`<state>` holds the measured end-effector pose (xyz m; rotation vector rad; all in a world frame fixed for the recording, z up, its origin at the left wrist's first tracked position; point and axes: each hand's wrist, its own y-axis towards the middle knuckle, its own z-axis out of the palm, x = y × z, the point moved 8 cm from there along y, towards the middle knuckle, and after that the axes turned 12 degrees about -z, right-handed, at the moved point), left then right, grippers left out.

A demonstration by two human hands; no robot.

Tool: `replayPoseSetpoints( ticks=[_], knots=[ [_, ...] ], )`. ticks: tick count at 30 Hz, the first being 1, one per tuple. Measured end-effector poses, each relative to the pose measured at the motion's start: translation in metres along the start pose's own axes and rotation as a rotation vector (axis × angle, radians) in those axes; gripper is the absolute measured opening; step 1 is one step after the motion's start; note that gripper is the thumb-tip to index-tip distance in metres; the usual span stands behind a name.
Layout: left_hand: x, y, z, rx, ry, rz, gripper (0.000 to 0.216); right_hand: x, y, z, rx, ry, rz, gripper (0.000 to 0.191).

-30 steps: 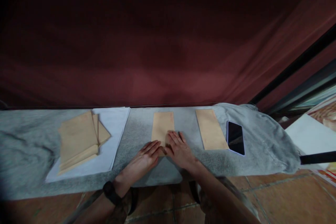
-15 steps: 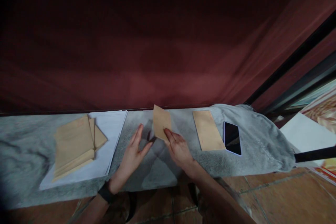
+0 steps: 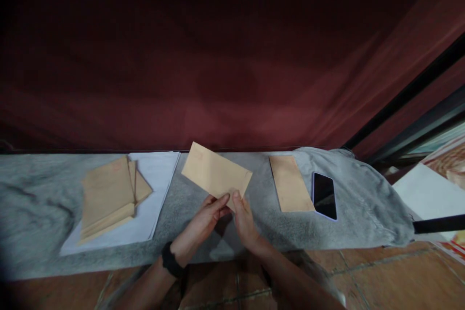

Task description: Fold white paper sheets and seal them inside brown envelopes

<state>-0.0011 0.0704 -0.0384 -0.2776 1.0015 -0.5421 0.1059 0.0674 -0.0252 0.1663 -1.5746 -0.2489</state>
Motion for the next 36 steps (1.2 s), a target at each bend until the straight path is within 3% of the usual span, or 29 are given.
replayPoseSetpoints(
  ticks=[5, 10, 17, 21, 23, 26, 28, 31, 33, 36],
  knots=[
    [-0.011, 0.009, -0.023, -0.1, 0.014, -0.022, 0.047, -0.008, 0.002, -0.002, 0.01, 0.057, 0.059, 0.051],
    [-0.027, 0.004, -0.049, -0.103, 0.224, -0.093, 0.049, -0.031, 0.008, -0.021, 0.013, 0.106, 0.26, 0.044],
    [-0.038, 0.005, -0.075, -0.13, 0.513, -0.069, 0.039, -0.039, -0.004, -0.015, 0.346, 0.051, 0.408, 0.034],
    [-0.041, 0.01, -0.087, -0.288, 0.78, -0.057, 0.021, -0.052, -0.021, -0.01, 0.515, -0.088, 0.598, 0.034],
    [-0.045, 0.008, -0.089, -0.412, 1.001, -0.058, 0.016, -0.055, -0.023, -0.01, 0.539, -0.134, 0.624, 0.033],
    [-0.056, -0.003, -0.079, -0.628, 1.297, 0.065, 0.019, -0.056, -0.021, -0.014, 0.542, -0.231, 0.621, 0.034],
    [-0.057, -0.013, -0.056, -0.647, 1.401, 0.285, 0.023, -0.055, -0.019, -0.016, 0.561, -0.293, 0.615, 0.037],
    [-0.028, -0.029, -0.009, -0.352, 1.497, 0.626, 0.035, -0.052, -0.018, -0.015, 0.622, -0.342, 0.609, 0.04],
    [0.004, -0.04, 0.011, -0.202, 1.635, 0.741, 0.052, -0.05, -0.017, -0.016, 0.64, -0.363, 0.603, 0.039],
    [0.039, -0.049, 0.014, -0.186, 1.804, 0.78, 0.081, -0.049, -0.016, -0.018, 0.656, -0.362, 0.603, 0.035]
  ],
)
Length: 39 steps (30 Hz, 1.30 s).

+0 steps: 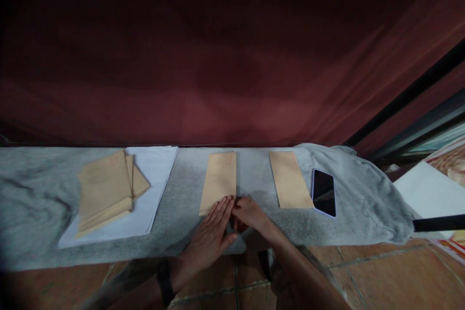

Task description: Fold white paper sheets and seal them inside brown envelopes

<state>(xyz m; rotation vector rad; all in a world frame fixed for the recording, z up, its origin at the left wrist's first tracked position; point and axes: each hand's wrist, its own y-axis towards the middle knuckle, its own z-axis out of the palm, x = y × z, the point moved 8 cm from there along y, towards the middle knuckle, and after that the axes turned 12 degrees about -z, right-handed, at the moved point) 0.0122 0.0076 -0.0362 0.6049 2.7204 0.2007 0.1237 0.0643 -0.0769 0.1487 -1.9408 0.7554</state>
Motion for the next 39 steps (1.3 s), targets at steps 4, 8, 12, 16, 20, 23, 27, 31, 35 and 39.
replayPoseSetpoints(
  ticks=[4, 8, 12, 16, 20, 23, 27, 31, 35, 39],
  knots=[
    [0.009, -0.01, 0.008, -0.061, 0.113, -0.035, 0.087, -0.003, 0.001, 0.0, 0.025, -0.001, 0.021, 0.036],
    [0.024, -0.006, 0.008, -0.118, 0.17, -0.076, 0.085, -0.008, 0.003, 0.001, 0.029, 0.001, 0.054, 0.038],
    [0.037, -0.003, 0.005, -0.134, 0.204, -0.153, 0.074, -0.01, 0.003, -0.004, 0.043, -0.108, 0.044, 0.044],
    [0.038, 0.0, -0.002, -0.135, 0.197, -0.155, 0.067, 0.005, 0.004, -0.029, -0.091, -0.46, -0.044, 0.046],
    [0.025, 0.003, -0.001, -0.044, 0.143, -0.017, 0.061, 0.038, 0.01, -0.048, -0.368, -0.668, -0.292, 0.043],
    [0.018, 0.004, 0.002, 0.029, 0.117, 0.036, 0.063, 0.056, 0.02, -0.033, -0.36, -0.798, -0.59, 0.046],
    [0.017, 0.005, 0.005, 0.081, 0.118, 0.037, 0.066, 0.05, 0.047, -0.019, -0.303, -0.965, -0.608, 0.053],
    [0.017, 0.006, 0.004, 0.082, 0.13, 0.051, 0.066, 0.05, 0.073, -0.029, -0.371, -0.95, -0.497, 0.06],
    [0.017, 0.004, 0.004, 0.08, 0.147, 0.076, 0.066, 0.056, 0.088, -0.041, -0.457, -0.883, -0.418, 0.061],
    [0.017, 0.003, 0.006, 0.063, 0.154, 0.075, 0.068, 0.056, 0.092, -0.042, -0.485, -0.864, -0.403, 0.061]
  ],
)
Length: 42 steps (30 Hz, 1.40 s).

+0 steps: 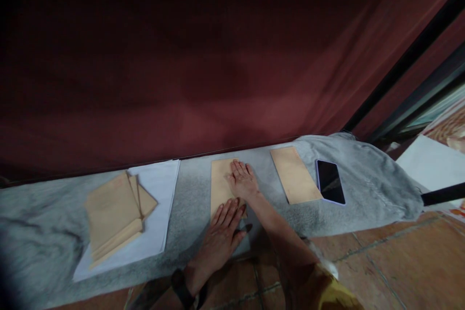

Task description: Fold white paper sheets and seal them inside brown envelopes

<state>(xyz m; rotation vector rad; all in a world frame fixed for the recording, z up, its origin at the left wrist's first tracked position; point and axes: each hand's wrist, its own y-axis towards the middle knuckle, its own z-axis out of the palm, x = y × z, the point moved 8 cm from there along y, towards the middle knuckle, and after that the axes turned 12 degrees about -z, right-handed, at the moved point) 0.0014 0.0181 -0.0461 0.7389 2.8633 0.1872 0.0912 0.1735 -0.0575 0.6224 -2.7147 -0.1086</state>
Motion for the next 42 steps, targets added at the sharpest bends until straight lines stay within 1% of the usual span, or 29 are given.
replayPoseSetpoints(
  ticks=[2, 7, 13, 17, 19, 20, 21, 23, 24, 26, 28, 31, 33, 37, 39, 42],
  knots=[
    [0.0, 0.0, 0.001, -0.007, 0.002, -0.008, 0.067, 0.002, -0.004, 0.002, 0.007, -0.002, -0.029, 0.061],
    [0.001, 0.001, 0.002, -0.01, -0.017, -0.021, 0.063, 0.012, -0.022, 0.003, 0.06, 0.016, -0.175, 0.061],
    [-0.001, 0.003, 0.0, -0.028, -0.047, -0.047, 0.054, 0.018, -0.044, 0.003, 0.16, 0.094, -0.239, 0.057],
    [-0.002, 0.005, 0.005, -0.034, -0.039, -0.097, 0.049, 0.03, -0.059, -0.001, 0.165, 0.174, -0.31, 0.055],
    [0.0, 0.009, 0.007, -0.044, -0.022, -0.116, 0.049, 0.034, -0.063, -0.006, 0.137, 0.245, -0.318, 0.052],
    [0.001, 0.011, 0.008, -0.055, -0.013, -0.118, 0.049, 0.031, -0.062, -0.01, 0.1, 0.277, -0.276, 0.05],
    [0.002, 0.014, 0.009, -0.069, -0.005, -0.117, 0.049, 0.026, -0.061, -0.015, 0.054, 0.3, -0.202, 0.048],
    [0.005, 0.019, 0.009, -0.099, 0.008, -0.112, 0.047, 0.008, -0.06, -0.024, -0.027, 0.33, 0.007, 0.044],
    [0.006, 0.021, 0.008, -0.111, 0.015, -0.108, 0.045, -0.001, -0.059, -0.026, -0.048, 0.338, 0.103, 0.041],
    [0.005, 0.022, 0.005, -0.123, 0.03, -0.095, 0.04, -0.011, -0.058, -0.027, -0.047, 0.356, 0.215, 0.038],
    [0.001, 0.021, 0.002, -0.089, 0.038, -0.065, 0.036, -0.015, -0.055, -0.026, -0.036, 0.37, 0.257, 0.035],
    [-0.009, 0.017, -0.002, 0.008, 0.05, -0.015, 0.032, -0.019, -0.053, -0.022, -0.025, 0.397, 0.306, 0.03],
    [-0.014, 0.016, -0.006, 0.025, 0.067, -0.002, 0.032, -0.022, -0.051, -0.019, -0.016, 0.43, 0.341, 0.027],
    [-0.018, 0.019, -0.009, 0.006, 0.069, -0.01, 0.034, -0.03, -0.047, -0.016, -0.007, 0.514, 0.412, 0.029],
    [-0.017, 0.021, -0.01, -0.015, 0.053, -0.033, 0.027, -0.031, -0.045, -0.017, -0.005, 0.57, 0.432, 0.031],
    [-0.014, 0.023, -0.015, -0.088, 0.033, -0.085, 0.017, -0.026, -0.043, -0.02, -0.006, 0.67, 0.415, 0.027]
  ],
)
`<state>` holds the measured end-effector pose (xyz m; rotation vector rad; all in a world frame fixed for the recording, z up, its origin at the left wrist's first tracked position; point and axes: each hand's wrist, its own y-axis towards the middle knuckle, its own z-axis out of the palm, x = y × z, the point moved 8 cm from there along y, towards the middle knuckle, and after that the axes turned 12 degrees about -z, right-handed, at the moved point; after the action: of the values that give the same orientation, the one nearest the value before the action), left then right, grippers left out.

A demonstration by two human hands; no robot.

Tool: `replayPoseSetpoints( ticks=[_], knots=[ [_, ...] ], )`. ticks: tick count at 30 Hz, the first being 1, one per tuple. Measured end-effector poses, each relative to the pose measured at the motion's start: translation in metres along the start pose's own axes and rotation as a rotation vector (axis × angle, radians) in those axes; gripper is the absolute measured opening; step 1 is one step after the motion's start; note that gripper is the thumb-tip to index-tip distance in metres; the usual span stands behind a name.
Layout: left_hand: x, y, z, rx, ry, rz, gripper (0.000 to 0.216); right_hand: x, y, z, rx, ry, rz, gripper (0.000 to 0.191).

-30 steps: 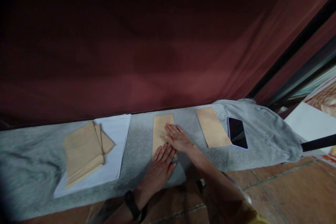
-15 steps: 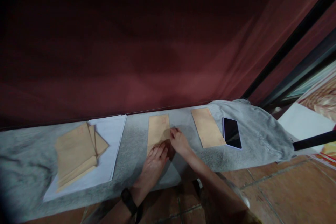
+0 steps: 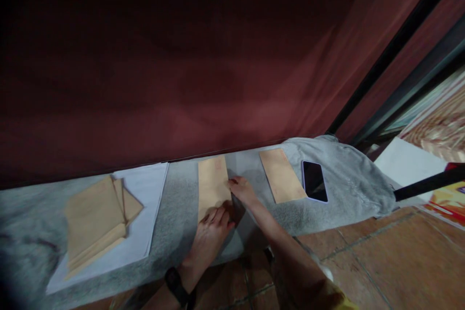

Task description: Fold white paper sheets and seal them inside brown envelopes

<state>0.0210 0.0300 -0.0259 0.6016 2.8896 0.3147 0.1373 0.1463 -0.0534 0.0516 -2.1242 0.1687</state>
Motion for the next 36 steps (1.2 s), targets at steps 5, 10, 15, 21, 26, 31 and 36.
replayPoseSetpoints(
  ticks=[5, 10, 15, 21, 26, 31, 36],
  knots=[
    [0.007, 0.003, -0.013, -0.12, -0.021, -0.084, 0.027, 0.018, -0.003, 0.005, 0.013, 0.153, -0.055, 0.024],
    [0.017, 0.011, -0.027, -0.167, -0.035, -0.186, 0.028, 0.032, 0.0, 0.003, -0.059, 0.297, -0.125, 0.025],
    [0.043, 0.017, -0.055, -0.242, -0.308, -0.294, 0.023, 0.041, 0.0, 0.005, -0.032, 0.544, -0.161, 0.028],
    [0.112, 0.009, -0.066, -0.405, -1.017, -0.783, 0.032, 0.022, -0.001, -0.001, -0.07, 0.553, -0.057, 0.02],
    [0.114, 0.014, -0.023, -0.332, -1.549, -0.936, 0.04, 0.011, -0.02, 0.021, 0.22, 0.654, 0.058, 0.021],
    [0.114, 0.01, 0.018, -0.219, -1.758, -1.068, 0.039, 0.019, -0.047, 0.028, 0.309, 0.976, 0.06, 0.038],
    [0.095, 0.015, 0.025, -0.061, -1.853, -1.024, 0.038, 0.016, -0.064, 0.031, 0.077, 1.033, 0.067, 0.056]
  ],
)
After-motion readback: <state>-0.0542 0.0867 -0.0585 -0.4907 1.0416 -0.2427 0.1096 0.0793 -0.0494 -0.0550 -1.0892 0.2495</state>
